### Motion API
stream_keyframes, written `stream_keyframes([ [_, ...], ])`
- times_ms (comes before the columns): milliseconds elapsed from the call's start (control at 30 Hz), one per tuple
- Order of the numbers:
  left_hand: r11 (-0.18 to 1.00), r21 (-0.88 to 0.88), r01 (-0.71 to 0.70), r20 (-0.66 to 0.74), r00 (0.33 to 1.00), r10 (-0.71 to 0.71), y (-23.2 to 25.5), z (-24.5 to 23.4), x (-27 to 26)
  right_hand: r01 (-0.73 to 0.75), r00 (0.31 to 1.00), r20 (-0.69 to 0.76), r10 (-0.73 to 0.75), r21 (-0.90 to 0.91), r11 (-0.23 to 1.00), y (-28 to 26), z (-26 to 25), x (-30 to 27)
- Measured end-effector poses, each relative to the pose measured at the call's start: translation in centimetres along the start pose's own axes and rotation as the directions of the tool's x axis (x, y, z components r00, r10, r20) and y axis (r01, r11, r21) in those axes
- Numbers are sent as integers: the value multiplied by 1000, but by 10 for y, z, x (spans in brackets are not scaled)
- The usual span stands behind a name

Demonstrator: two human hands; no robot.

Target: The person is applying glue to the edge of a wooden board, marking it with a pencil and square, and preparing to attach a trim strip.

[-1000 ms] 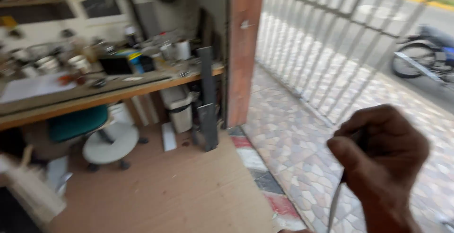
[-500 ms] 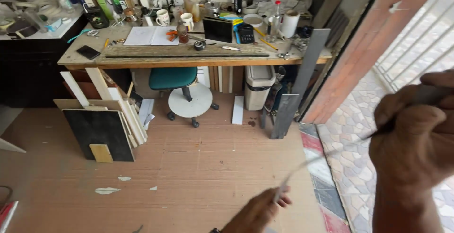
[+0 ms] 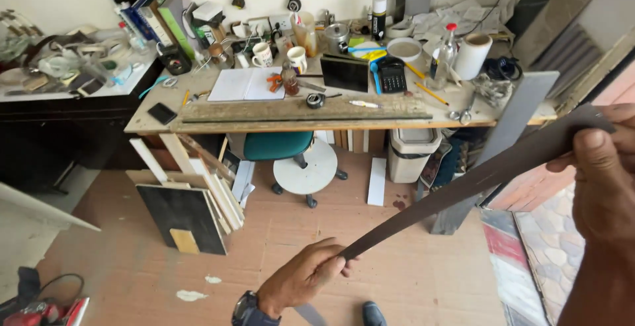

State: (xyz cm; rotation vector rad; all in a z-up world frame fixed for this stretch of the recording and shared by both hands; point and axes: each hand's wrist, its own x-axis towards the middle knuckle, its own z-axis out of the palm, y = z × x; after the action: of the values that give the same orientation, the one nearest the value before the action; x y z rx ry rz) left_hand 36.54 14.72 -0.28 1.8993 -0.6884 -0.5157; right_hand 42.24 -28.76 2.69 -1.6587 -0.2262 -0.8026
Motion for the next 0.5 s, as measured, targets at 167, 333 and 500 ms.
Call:
stream_keyframes([
  [167, 941, 216, 261, -7, 964, -265, -51, -52, 23, -56, 998, 13, 55, 31, 998, 69, 23, 46],
  [333, 826, 245, 508, -33, 855, -517, -115, -120, 18, -250, 950, -117, 288, 263, 932, 114, 78, 68],
  [500, 582, 248, 774, 109, 575, -811, -160, -195, 30, -413, 854, -189, 485, 320, 852, 214, 120, 63],
])
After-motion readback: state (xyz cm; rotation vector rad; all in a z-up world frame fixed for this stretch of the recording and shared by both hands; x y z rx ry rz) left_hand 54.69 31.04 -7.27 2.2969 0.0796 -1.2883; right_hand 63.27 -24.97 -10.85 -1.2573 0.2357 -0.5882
